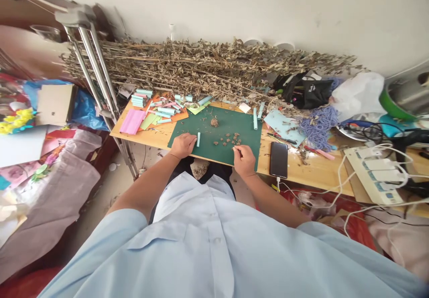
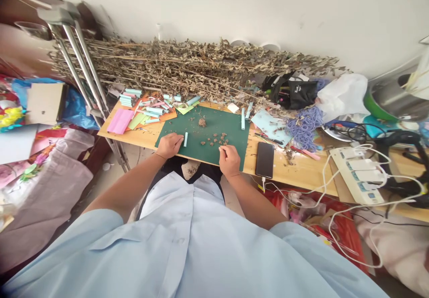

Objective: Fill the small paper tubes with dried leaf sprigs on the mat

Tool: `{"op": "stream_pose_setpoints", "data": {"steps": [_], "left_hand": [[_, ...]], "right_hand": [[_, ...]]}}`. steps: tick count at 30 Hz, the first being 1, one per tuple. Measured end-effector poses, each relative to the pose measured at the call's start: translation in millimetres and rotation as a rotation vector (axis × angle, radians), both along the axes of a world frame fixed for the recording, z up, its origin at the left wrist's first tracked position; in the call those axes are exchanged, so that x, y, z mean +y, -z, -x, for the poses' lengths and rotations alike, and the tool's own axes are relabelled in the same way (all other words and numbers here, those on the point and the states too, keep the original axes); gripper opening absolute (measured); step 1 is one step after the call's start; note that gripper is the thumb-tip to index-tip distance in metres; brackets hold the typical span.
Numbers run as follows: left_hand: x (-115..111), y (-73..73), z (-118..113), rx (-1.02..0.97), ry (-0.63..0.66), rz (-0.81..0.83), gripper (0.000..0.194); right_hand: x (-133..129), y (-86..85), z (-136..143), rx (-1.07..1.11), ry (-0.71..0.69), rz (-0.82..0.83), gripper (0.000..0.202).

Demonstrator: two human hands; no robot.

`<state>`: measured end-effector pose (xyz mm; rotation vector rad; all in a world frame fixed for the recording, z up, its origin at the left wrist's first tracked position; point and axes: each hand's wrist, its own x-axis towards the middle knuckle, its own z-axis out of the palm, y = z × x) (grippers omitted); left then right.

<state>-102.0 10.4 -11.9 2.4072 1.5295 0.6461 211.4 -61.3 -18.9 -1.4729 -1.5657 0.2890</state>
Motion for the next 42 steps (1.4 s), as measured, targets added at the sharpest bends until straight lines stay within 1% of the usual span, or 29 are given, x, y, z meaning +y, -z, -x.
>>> {"op": "stream_pose_setpoints", "data": {"steps": [3,7,11,16,20,22,23,25,26,27,28,29,31,32,34,36,39,42], "left_hand": [[-0.4,-2.3,0.4,-0.004,0.012,0.006,0.040],[-0.6,-9.4,0.6,-0.017,0.027,0.004,0.042],[1.4,-13.8,-0.3,-0.022,0.013,0.023,0.041],[3.0,-11.0,-0.4,-0.052,0.016,0.019,0.040],[4.3,-7.6,1.4,-0.103,-0.015,0.046,0.035],[8.9,-9.0,0.8,-0.168,-0.049,0.091,0.030],[13.0,-11.0,-0.7,-0.205,-0.089,0.124,0.028],[25.4,-17.6,-7.1,-0.257,-0.203,0.206,0.025],[33.3,-21.9,-12.1,-0.257,-0.217,0.224,0.024],[42.2,-26.5,-18.3,-0.247,-0.207,0.212,0.022],[51.5,-31.1,-25.6,-0.230,-0.159,0.193,0.022],[60.9,-35.3,-33.4,-0.210,-0.092,0.172,0.023],[78.8,-41.7,-49.9,-0.154,0.049,0.136,0.031],[86.8,-43.5,-57.8,-0.108,0.123,0.129,0.037],[100.0,-43.9,-71.7,0.003,0.216,0.119,0.047],[109.2,-41.0,-82.3,0.108,0.287,0.132,0.049],[116.2,-36.2,-90.8,0.175,0.308,0.157,0.043],[118.2,-38.2,-88.8,0.098,0.275,0.150,0.038]], "right_hand": [[0.1,1.6,0.2,0.014,0.018,-0.023,0.023],[0.0,4.1,1.9,0.051,0.055,-0.033,0.023],[-0.4,1.6,4.2,0.077,0.074,-0.021,0.025],[-1.6,-3.7,5.9,0.029,0.071,-0.030,0.032],[-1.4,-1.8,7.0,-0.016,0.076,-0.033,0.035],[-0.7,0.7,7.5,-0.031,0.078,-0.040,0.036],[-0.3,1.9,7.8,-0.037,0.076,-0.044,0.036],[0.4,3.9,8.2,-0.048,0.066,-0.051,0.036],[0.7,4.7,8.4,-0.052,0.062,-0.054,0.036],[0.8,5.4,8.4,-0.054,0.061,-0.056,0.035],[0.8,6.0,8.4,-0.055,0.063,-0.056,0.035],[0.8,6.5,8.3,-0.055,0.068,-0.053,0.035],[0.8,7.3,8.1,-0.060,0.077,-0.049,0.035],[0.8,7.5,8.1,-0.064,0.080,-0.048,0.035],[1.1,7.7,8.2,-0.075,0.085,-0.050,0.035],[1.5,7.3,8.4,-0.087,0.090,-0.053,0.035],[2.0,6.4,8.6,-0.107,0.093,-0.056,0.036],[1.9,5.5,8.1,-0.114,0.094,-0.059,0.036]]}}
